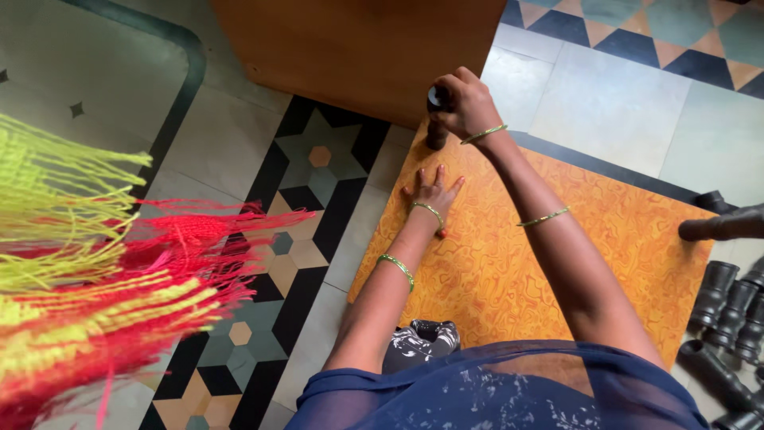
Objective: The person assembles a small wooden table by attaching dark cylindrical legs to a rectangular tabletop. They insert the legs into pre-drilled holes and secure them by hand, working on the floor.
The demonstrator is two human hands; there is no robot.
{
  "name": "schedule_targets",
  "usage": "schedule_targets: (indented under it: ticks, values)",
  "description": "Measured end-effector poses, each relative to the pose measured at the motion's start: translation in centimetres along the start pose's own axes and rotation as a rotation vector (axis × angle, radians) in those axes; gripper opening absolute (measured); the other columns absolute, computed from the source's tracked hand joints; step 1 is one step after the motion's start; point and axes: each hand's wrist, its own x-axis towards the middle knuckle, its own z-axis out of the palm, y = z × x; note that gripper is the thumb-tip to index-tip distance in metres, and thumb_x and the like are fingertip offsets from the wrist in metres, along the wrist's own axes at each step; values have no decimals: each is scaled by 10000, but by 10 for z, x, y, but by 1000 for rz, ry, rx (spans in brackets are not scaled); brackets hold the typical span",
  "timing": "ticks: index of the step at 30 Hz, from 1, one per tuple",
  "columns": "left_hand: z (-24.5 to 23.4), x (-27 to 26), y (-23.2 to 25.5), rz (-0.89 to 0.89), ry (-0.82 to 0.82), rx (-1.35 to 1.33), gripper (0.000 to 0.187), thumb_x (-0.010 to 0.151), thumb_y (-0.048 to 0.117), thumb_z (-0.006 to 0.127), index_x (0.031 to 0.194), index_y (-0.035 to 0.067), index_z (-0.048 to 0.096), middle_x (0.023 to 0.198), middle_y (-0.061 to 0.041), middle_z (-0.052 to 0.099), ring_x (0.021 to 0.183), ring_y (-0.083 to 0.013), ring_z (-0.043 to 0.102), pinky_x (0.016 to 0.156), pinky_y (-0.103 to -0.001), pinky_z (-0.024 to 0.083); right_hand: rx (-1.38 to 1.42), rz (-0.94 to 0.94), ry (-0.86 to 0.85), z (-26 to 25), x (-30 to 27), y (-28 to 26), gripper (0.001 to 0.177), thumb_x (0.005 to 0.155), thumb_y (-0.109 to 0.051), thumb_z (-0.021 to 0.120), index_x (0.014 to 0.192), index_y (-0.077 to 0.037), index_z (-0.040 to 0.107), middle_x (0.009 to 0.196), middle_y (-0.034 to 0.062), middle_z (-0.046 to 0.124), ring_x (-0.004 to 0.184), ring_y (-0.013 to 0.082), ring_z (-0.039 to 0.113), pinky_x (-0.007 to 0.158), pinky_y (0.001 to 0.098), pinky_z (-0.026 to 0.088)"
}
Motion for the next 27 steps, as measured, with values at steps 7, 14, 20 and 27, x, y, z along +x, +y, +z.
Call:
schedule_targets:
  ticks: [7, 14, 20, 27]
  values:
    - [-24, -17, -2, -102, -105, -218, 1413, 565, 301, 1022, 1614, 454, 86, 1736, -67, -17, 1555, -476, 49, 1109, -762, 304, -166, -72, -191, -20, 20, 4, 440, 659, -107, 860, 1065, -29, 711, 1019, 168, 666, 950, 391, 656, 838, 452, 565]
    - [-38, -30, 1, -111, -115, -223, 1426, 565, 277, 1024, 1620, 453, 80, 1732, -63, -26, 1556, -474, 52, 1118, -754, 305, -110, -246, -319, -35, 24, 0, 347, 717, -78, 847, 1034, -32, 714, 968, 151, 708, 934, 376, 679, 825, 437, 569]
    - [-37, -26, 2, -119, -140, -214, 1425, 566, 262, 1022, 1619, 463, 83, 1735, -59, -51, 1553, -479, 46, 1110, -763, 306, -225, -173, -299, -31, 20, -18, 283, 778, -103, 840, 1023, -43, 711, 972, 151, 696, 946, 366, 685, 809, 437, 577]
    - [-32, -19, 2, -124, -151, -203, 1455, 547, 275, 1027, 1620, 467, 64, 1732, -59, -51, 1550, -489, 44, 1103, -793, 287, -295, -233, -226, -37, 15, -30, 591, 618, -172, 883, 1150, -15, 679, 1004, 169, 647, 894, 393, 673, 705, 453, 564]
